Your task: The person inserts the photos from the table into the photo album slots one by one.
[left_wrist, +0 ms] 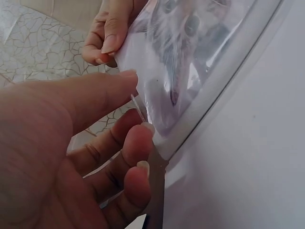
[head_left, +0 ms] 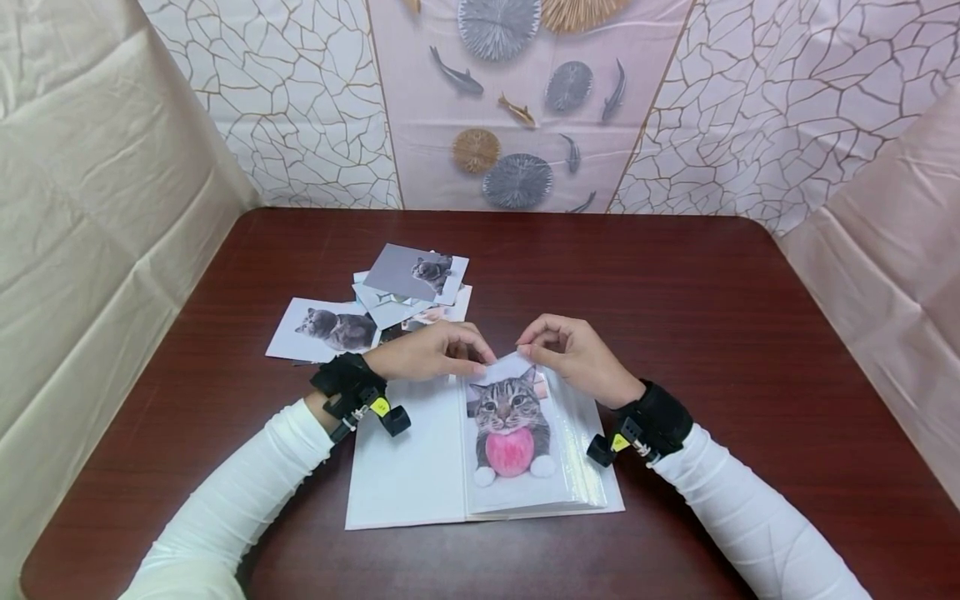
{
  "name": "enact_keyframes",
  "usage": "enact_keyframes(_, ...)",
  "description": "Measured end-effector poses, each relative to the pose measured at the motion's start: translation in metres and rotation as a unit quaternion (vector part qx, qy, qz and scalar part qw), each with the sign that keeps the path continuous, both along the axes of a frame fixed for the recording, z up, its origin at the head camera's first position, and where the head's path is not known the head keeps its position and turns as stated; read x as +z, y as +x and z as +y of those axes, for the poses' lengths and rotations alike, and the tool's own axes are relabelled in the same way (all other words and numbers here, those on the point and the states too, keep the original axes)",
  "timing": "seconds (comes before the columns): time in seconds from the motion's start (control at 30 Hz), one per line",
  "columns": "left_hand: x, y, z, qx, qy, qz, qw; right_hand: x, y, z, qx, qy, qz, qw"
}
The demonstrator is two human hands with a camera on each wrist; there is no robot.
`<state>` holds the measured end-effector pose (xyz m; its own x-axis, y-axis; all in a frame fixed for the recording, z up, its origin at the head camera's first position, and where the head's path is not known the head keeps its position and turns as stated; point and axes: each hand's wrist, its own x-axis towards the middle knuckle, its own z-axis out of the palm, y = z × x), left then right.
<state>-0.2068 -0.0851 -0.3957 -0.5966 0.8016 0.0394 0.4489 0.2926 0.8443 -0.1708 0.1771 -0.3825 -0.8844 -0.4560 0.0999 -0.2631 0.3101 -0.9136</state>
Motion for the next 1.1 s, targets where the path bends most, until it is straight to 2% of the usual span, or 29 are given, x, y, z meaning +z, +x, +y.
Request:
enact_keyframes(0.57, 0.003, 0.001, 0.003, 0.041, 0.010, 0.012, 0.9990, 0.017, 0.016, -0.010, 0.053, -0.029, -0.042, 0.997)
enact_keyframes(0.77, 0.004, 0.001, 0.002, 0.042, 0.023, 0.005, 0.9988, 0.020, 0.020, -0.011, 0.076, -0.044, -0.050, 0.995)
enact_keyframes(1.0, 0.005, 0.001, -0.001, 0.035, 0.069, -0.031, 0.9965, 0.021, 0.023, -0.015, 0.093, -0.036, -0.032, 0.995)
enact_keyframes(1.1, 0.005, 0.000, -0.005, 0.029, 0.074, -0.009, 0.9968, 0.022, 0.025, -0.016, 0.108, -0.040, -0.034, 0.993)
